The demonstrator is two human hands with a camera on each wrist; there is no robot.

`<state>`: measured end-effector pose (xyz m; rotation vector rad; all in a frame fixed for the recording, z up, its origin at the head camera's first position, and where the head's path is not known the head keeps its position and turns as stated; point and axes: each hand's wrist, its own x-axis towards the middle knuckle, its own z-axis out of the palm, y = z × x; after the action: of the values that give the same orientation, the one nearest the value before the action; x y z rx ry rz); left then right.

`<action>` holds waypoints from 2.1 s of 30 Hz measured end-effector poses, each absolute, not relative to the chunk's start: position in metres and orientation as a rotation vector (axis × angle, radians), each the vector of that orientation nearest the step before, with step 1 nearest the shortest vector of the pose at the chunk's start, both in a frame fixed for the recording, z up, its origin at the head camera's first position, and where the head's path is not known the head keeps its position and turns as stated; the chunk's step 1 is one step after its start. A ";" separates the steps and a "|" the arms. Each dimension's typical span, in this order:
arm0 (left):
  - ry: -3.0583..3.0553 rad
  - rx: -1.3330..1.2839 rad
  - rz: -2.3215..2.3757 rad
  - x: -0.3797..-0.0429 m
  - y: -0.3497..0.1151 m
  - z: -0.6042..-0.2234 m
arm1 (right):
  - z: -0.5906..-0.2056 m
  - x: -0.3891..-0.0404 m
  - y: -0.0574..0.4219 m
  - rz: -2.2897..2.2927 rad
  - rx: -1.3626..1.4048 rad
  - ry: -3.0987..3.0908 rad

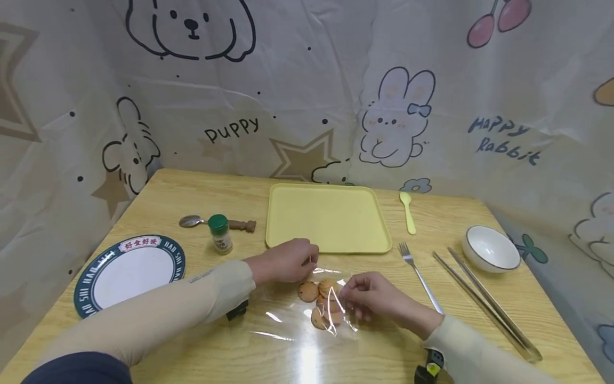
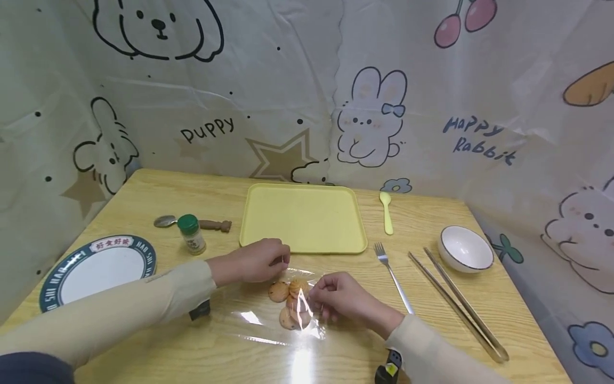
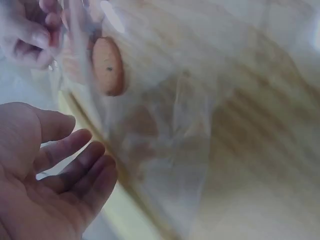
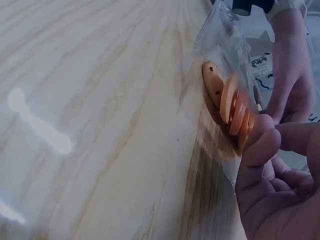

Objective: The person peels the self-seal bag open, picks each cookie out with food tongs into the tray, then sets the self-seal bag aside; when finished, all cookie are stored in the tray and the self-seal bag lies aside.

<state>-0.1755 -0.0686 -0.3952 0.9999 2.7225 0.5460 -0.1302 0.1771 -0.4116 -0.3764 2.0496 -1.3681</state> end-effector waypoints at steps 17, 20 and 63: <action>2.904 1.245 -0.002 -0.105 -0.093 -0.394 | -0.407 -0.131 0.177 -1.441 -0.348 1.973; 2.918 1.256 -0.072 -0.104 -0.093 -0.400 | -0.407 -0.131 0.177 -1.444 -0.365 1.977; 2.920 1.159 0.148 -0.116 -0.089 -0.409 | -0.407 -0.132 0.175 -1.488 -0.382 1.974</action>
<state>-0.1164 -0.0889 -0.4092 1.1594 2.9204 0.1484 -0.1317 0.1749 -0.4066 -0.3816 1.9737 -1.4878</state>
